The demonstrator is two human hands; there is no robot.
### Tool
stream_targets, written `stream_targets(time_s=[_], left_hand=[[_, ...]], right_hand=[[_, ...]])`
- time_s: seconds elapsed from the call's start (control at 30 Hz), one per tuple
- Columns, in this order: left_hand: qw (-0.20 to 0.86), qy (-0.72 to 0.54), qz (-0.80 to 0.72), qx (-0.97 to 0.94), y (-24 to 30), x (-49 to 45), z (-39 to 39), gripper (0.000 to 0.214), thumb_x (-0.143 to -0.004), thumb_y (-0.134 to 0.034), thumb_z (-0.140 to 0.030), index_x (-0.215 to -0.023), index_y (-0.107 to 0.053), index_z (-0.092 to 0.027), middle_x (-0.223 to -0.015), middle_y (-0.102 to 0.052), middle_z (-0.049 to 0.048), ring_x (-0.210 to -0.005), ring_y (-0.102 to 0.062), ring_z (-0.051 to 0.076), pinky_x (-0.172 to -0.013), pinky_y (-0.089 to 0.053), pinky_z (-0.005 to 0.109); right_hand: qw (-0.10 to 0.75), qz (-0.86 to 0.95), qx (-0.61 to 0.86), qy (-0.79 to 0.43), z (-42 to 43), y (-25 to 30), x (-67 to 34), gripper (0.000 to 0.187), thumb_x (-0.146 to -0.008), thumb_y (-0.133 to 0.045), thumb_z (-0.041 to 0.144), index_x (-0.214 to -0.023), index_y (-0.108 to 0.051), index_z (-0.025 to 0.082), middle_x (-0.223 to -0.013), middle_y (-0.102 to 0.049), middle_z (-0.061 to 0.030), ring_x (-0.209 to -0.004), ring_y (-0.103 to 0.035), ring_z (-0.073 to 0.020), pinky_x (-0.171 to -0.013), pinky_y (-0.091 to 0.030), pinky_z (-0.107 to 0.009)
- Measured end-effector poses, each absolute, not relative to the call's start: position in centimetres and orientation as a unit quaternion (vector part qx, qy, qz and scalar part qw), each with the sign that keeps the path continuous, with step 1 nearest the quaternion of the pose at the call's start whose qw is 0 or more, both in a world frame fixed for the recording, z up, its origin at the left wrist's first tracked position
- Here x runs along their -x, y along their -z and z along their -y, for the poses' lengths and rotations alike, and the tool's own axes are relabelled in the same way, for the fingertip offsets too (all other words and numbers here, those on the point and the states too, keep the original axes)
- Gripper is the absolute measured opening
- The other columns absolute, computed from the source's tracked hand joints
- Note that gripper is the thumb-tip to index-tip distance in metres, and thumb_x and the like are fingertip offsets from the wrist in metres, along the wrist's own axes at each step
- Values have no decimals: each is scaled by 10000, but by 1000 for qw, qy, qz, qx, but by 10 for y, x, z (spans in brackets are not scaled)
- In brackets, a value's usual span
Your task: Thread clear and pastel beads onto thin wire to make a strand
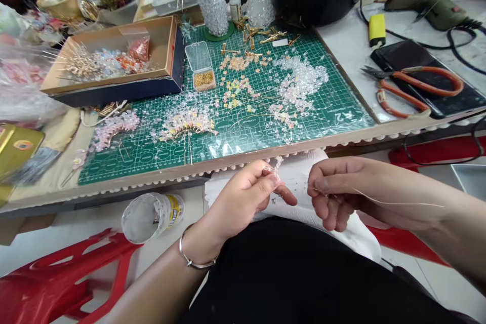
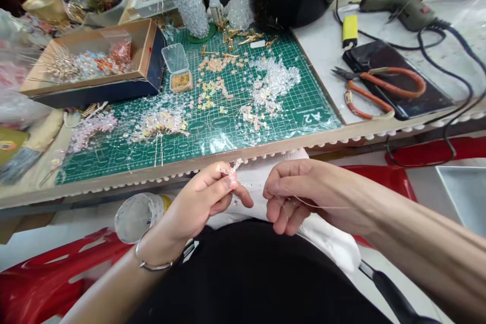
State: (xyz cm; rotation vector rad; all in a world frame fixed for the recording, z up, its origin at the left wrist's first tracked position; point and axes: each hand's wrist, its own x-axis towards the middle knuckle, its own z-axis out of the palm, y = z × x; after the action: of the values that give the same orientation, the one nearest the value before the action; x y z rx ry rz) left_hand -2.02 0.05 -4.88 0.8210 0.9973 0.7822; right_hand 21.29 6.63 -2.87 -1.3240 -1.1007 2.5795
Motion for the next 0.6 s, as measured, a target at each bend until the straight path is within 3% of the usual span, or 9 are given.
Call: stream_targets(time_s=[0.3, 0.43, 0.5, 0.6], left_hand=[[733, -332, -478, -353, 43, 17, 0, 190, -944, -583, -268, -802, -481, -193, -929, -774, 61, -502, -403, 45, -546, -322, 250], [741, -363, -458, -331, 46, 16, -3, 150, -890, -701, -210, -878, -553, -189, -1079, -756, 72, -786, -618, 97, -680, -410, 233], [731, -391, -454, -325, 45, 17, -6, 175, -870, -735, -215, -907, -566, -193, -1081, -755, 61, -706, -573, 74, -618, -375, 219], [713, -420, -456, -328, 43, 16, -11, 155, -915, -690, -296, -903, -575, -193, -1019, -765, 37, -488, -307, 32, -481, -212, 239]], right_hand=[[47, 355, 426, -830, -66, 30, -217, 306, -823, -826, 463, -803, -714, 179, -640, -709, -21, -562, -689, -143, -536, -543, -203], [52, 348, 437, -828, -67, 28, -216, 294, -812, -835, 444, -819, -712, 177, -599, -663, -7, -496, -640, -122, -405, -420, -170], [50, 345, 442, -826, -68, 27, -216, 311, -795, -846, 458, -804, -707, 180, -592, -650, -10, -471, -616, -118, -360, -348, -165], [40, 352, 444, -823, -68, 26, -215, 351, -775, -855, 494, -755, -682, 190, -585, -645, -14, -464, -605, -116, -358, -317, -162]])
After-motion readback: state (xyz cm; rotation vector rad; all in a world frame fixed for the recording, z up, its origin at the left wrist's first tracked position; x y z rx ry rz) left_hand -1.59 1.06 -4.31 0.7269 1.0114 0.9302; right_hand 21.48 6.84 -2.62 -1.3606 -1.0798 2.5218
